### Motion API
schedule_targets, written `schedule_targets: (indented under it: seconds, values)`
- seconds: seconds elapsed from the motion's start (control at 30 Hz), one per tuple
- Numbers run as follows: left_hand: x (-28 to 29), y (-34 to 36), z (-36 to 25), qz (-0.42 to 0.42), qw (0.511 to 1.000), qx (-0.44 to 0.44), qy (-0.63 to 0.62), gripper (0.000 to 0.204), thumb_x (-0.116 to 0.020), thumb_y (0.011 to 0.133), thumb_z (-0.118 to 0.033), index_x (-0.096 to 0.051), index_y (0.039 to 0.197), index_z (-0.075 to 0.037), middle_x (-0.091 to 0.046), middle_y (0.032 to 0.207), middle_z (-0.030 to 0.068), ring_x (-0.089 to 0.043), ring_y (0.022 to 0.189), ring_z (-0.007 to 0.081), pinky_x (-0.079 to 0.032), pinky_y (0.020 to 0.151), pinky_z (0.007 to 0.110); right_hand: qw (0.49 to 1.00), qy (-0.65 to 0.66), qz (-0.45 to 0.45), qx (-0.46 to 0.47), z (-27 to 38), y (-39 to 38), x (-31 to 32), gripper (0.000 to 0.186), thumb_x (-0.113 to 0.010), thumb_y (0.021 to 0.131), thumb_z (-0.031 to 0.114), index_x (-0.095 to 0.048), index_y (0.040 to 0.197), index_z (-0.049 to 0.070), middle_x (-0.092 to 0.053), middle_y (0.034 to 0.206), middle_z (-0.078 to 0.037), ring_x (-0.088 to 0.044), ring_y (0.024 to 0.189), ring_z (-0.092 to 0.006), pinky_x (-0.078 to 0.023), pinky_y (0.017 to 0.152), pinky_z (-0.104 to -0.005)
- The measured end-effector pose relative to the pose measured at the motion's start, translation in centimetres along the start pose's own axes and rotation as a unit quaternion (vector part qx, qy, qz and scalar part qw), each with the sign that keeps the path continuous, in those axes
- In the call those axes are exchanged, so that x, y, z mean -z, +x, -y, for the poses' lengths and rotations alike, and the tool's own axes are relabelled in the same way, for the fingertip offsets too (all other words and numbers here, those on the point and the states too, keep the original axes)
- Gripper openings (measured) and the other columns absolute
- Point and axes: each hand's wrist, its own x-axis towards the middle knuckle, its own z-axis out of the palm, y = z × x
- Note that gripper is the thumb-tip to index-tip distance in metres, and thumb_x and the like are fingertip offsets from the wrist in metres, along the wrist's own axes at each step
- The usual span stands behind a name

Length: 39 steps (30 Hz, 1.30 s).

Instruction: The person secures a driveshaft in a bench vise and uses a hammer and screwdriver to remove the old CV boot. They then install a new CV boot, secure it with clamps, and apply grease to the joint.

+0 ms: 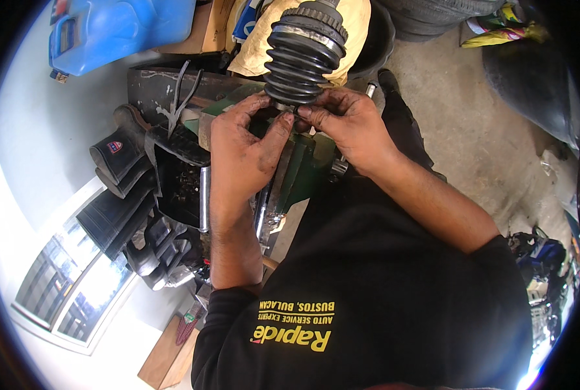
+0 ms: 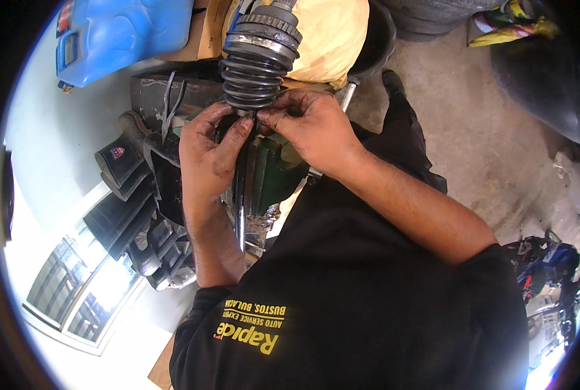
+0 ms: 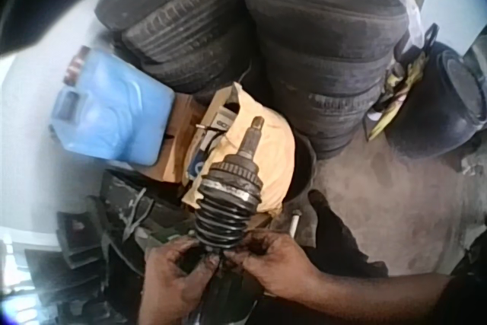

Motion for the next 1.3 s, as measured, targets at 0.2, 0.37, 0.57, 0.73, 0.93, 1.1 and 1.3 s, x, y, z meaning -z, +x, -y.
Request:
schedule_targets:
  seconds: [0.2, 0.37, 0.57, 0.73, 0.93, 1.1, 1.3]
  values:
    - [-0.2, 0.1, 0.0, -0.013, 0.999, 0.001, 0.031, 0.02, -0.072, 0.09, 0.0, -0.074, 0.108, 0.008, -0.078, 0.098, 0.0165, -0.073, 0.091, 0.0176, -0.055, 0.085, 0.031, 0.999, -0.021, 0.018, 0.017, -0.5, 0.2, 0.0, 0.024, -0.071, 0.103, 0.017, -0.073, 0.113, -0.005, -0.076, 0.1, -0.007, -0.066, 0.092, -0.0101, -0.055, 0.085, -0.0295]
    - [-0.2, -0.2, -0.3, -0.004, 0.997, -0.016, 0.074, 0.02, -0.071, 0.091, -0.002, -0.074, 0.108, 0.007, -0.077, 0.097, 0.0194, -0.074, 0.088, 0.0261, -0.054, 0.085, 0.034, 0.998, -0.049, 0.009, 0.03, -0.7, 0.2, -0.2, 0.025, -0.07, 0.104, 0.019, -0.073, 0.114, -0.004, -0.076, 0.1, -0.007, -0.065, 0.092, -0.0097, -0.055, 0.085, -0.0295]
    - [-0.5, -0.3, -0.6, -0.012, 0.996, -0.027, 0.089, 0.019, -0.07, 0.091, -0.002, -0.075, 0.108, 0.004, -0.077, 0.097, 0.0197, -0.074, 0.088, 0.0287, -0.054, 0.084, 0.035, 0.996, -0.078, 0.003, 0.046, -0.7, 0.0, -0.2, 0.027, -0.07, 0.104, 0.021, -0.072, 0.113, -0.005, -0.077, 0.099, -0.011, -0.068, 0.089, -0.0124, -0.055, 0.082, -0.0316]
    - [-0.6, -0.4, -0.3, -0.018, 0.992, -0.053, 0.114, 0.017, -0.069, 0.092, -0.003, -0.074, 0.107, 0.005, -0.077, 0.095, 0.0166, -0.071, 0.086, 0.0262, -0.053, 0.082, 0.034, 0.993, -0.1, -0.011, 0.064, -1.1, 0.0, -0.3, 0.03, -0.07, 0.102, 0.023, -0.072, 0.111, -0.005, -0.078, 0.094, -0.014, -0.072, 0.085, -0.0164, -0.056, 0.078, -0.0338]
    - [-1.0, -0.2, -0.1, -0.024, 0.987, -0.064, 0.148, 0.018, -0.068, 0.093, -0.005, -0.073, 0.107, 0.006, -0.076, 0.093, 0.0147, -0.067, 0.084, 0.0207, -0.052, 0.079, 0.032, 0.989, -0.122, -0.026, 0.082, -1.1, -0.1, -0.5, 0.031, -0.07, 0.101, 0.024, -0.072, 0.11, -0.006, -0.077, 0.093, -0.018, -0.074, 0.084, -0.0221, -0.057, 0.077, -0.0355]
    - [-1.8, -0.2, -0.6, -0.057, 0.984, -0.035, 0.165, 0.017, -0.07, 0.087, -0.01, -0.074, 0.1, 0.001, -0.074, 0.089, 0.021, -0.071, 0.081, 0.0415, -0.054, 0.075, 0.042, 0.986, -0.142, -0.035, 0.077, -0.6, -0.5, -0.5, 0.031, -0.07, 0.101, 0.023, -0.072, 0.109, -0.007, -0.077, 0.095, -0.02, -0.075, 0.086, -0.0246, -0.057, 0.079, -0.0362]
    - [-2.5, -0.1, -0.9, -0.084, 0.939, -0.087, 0.323, 0.02, -0.073, 0.081, -0.019, -0.07, 0.092, -0.003, -0.069, 0.08, 0.0197, -0.068, 0.077, 0.0441, -0.054, 0.071, 0.05, 0.993, -0.104, -0.024, 0.055, -0.5, -0.5, -0.4, 0.026, -0.069, 0.103, 0.018, -0.071, 0.11, -0.007, -0.077, 0.099, -0.015, -0.072, 0.089, -0.0177, -0.056, 0.082, -0.0328]
